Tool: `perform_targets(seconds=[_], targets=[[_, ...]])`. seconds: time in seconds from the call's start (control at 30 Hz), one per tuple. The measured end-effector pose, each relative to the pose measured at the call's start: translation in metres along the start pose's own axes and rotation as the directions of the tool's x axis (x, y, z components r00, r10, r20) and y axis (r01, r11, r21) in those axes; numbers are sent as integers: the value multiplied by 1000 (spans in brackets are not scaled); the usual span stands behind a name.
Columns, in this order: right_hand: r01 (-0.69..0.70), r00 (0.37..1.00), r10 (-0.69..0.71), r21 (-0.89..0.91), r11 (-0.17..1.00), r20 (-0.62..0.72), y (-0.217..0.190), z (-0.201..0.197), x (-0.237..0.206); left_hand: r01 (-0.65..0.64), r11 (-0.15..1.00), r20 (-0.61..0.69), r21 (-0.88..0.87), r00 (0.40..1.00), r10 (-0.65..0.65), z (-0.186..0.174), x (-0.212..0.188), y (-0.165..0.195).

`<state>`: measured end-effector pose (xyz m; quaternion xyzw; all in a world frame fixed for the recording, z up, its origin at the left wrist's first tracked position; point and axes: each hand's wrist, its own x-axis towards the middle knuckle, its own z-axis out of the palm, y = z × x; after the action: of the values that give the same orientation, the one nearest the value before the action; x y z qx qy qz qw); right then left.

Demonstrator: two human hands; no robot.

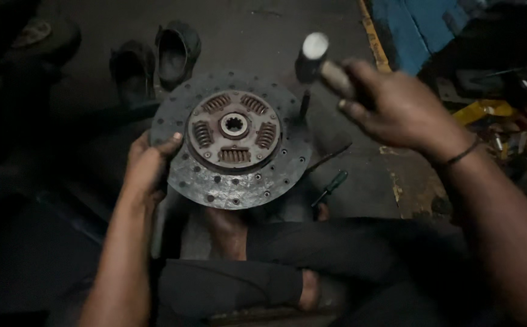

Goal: The person uses a hammer and a punch to drive pins into the holes of a clutch pressure plate. They repeatedly position the punch and strike it with the hammer to secure the pins in place.

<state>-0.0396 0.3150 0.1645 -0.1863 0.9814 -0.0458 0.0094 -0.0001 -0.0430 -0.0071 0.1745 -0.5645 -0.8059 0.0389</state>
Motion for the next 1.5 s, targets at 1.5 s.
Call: perform_targets(seconds=[1.5], targets=[[-258,943,285,-164,952,172,1,-38,0,-26,999,1,29,1000,26,7,13,-3]])
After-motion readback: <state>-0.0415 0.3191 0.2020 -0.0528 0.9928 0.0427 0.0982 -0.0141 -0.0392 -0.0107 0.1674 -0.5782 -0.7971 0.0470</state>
